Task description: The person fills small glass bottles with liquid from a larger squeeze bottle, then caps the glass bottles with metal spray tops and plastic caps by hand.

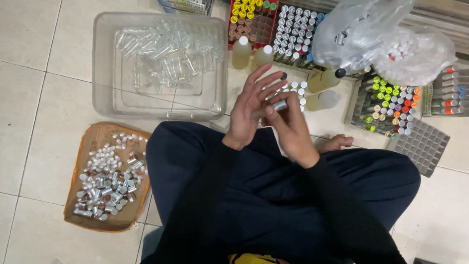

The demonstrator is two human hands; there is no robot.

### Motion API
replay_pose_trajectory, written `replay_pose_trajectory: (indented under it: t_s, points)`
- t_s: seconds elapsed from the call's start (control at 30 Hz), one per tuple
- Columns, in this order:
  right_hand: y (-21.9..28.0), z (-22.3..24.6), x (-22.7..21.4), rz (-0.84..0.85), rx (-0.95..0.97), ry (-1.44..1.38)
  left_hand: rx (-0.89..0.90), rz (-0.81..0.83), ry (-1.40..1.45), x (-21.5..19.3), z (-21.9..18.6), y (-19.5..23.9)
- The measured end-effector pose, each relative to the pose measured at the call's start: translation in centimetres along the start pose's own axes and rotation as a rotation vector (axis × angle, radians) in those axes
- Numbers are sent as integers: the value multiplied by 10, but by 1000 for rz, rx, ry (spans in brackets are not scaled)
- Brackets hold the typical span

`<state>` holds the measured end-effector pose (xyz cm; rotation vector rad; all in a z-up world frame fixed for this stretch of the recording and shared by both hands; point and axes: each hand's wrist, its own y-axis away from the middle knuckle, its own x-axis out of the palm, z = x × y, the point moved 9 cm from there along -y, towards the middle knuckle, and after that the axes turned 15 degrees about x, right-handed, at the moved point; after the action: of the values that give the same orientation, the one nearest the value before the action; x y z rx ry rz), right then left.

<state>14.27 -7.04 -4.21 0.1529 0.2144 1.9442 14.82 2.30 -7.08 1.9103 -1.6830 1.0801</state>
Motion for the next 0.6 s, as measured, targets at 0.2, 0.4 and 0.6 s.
replay_pose_trajectory:
  t_s: [0.2,0.4,0.6]
  points:
    - [-27,22,-42,-92,47,257,140,-84,-371,-67,-29,-27]
    - [-61,40,-32,-32,85,720,119,-434,-478,-129,-88,-19]
    - [-90,12,-18,-65,-118,969,-222,-642,-669,-132,-85,-4]
